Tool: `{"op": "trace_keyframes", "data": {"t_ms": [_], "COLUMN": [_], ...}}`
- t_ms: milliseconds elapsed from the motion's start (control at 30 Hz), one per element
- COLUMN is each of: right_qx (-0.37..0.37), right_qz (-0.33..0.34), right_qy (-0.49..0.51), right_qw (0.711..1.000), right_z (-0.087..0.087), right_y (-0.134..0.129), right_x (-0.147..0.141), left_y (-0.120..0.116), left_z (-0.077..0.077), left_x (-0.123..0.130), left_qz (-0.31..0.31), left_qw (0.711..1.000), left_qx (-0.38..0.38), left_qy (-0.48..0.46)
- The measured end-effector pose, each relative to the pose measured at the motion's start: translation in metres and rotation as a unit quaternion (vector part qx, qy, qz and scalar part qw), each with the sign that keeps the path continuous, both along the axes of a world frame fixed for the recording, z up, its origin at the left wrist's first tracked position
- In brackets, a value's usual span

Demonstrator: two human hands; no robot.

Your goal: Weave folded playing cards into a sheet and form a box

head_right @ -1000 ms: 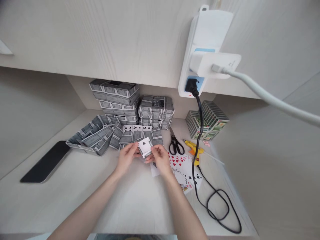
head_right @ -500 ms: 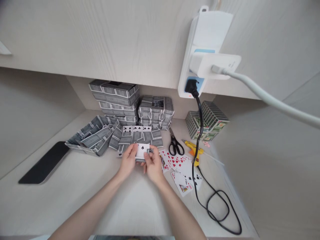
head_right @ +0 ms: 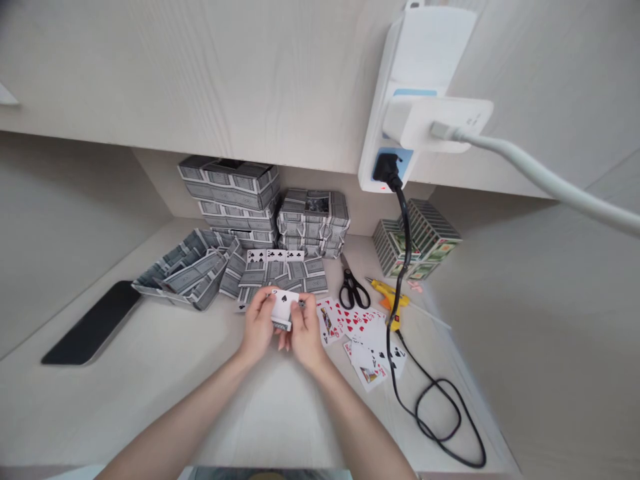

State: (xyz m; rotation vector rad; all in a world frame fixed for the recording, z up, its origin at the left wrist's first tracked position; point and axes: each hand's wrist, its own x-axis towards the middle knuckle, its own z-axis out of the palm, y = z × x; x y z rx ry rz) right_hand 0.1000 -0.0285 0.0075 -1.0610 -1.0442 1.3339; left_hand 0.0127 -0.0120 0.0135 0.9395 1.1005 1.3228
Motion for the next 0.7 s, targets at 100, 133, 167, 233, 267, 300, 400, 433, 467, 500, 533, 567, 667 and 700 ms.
{"op": "trace_keyframes", "data": {"t_ms": [100,133,167,233,267,300,400,433,467,500,533,567,667,700], "right_qx": [0.006,0.007,0.008,0.009,0.011,0.013,0.020,0.021,0.021,0.022,0.022,0.021,0.018,0.019], "right_qz": [-0.008,-0.010,-0.010,-0.006,-0.004,-0.002,-0.003,-0.003,-0.002,-0.002,-0.001,0.000,0.002,0.003], "right_qy": [0.001,0.004,0.008,0.016,0.020,0.021,0.020,0.020,0.022,0.024,0.027,0.030,0.034,0.035], "right_qw": [1.000,1.000,1.000,1.000,1.000,1.000,1.000,1.000,1.000,0.999,0.999,0.999,0.999,0.999], "right_z": [-0.0006,-0.0010,-0.0013,-0.0016,-0.0015,-0.0013,0.0001,0.0007,0.0011,0.0015,0.0017,0.0019,0.0019,0.0018], "right_y": [0.0002,0.0004,0.0007,0.0013,0.0014,0.0015,0.0008,0.0004,0.0002,0.0000,0.0000,0.0001,0.0008,0.0010], "right_x": [0.0009,0.0011,0.0014,0.0019,0.0021,0.0023,0.0027,0.0029,0.0032,0.0034,0.0037,0.0040,0.0046,0.0048], "left_y": [-0.0005,-0.0005,-0.0006,-0.0007,-0.0009,-0.0012,-0.0026,-0.0030,-0.0034,-0.0036,-0.0038,-0.0038,-0.0034,-0.0032], "left_z": [0.0021,0.0025,0.0028,0.0026,0.0024,0.0023,0.0021,0.0022,0.0024,0.0025,0.0025,0.0024,0.0014,0.0009], "left_x": [0.0002,0.0003,0.0004,0.0007,0.0009,0.0011,0.0018,0.0020,0.0020,0.0020,0.0019,0.0018,0.0016,0.0016], "left_qz": [-0.020,-0.025,-0.025,-0.019,-0.015,-0.012,-0.019,-0.023,-0.027,-0.030,-0.033,-0.035,-0.042,-0.043], "left_qw": [1.000,1.000,1.000,1.000,1.000,0.999,0.999,0.999,0.999,0.999,0.999,0.998,0.998,0.998], "left_qx": [0.004,0.005,0.007,0.014,0.019,0.022,0.024,0.025,0.027,0.030,0.034,0.037,0.038,0.037], "left_qy": [-0.003,-0.006,-0.009,-0.014,-0.016,-0.019,-0.024,-0.026,-0.027,-0.027,-0.027,-0.025,-0.019,-0.019]}}
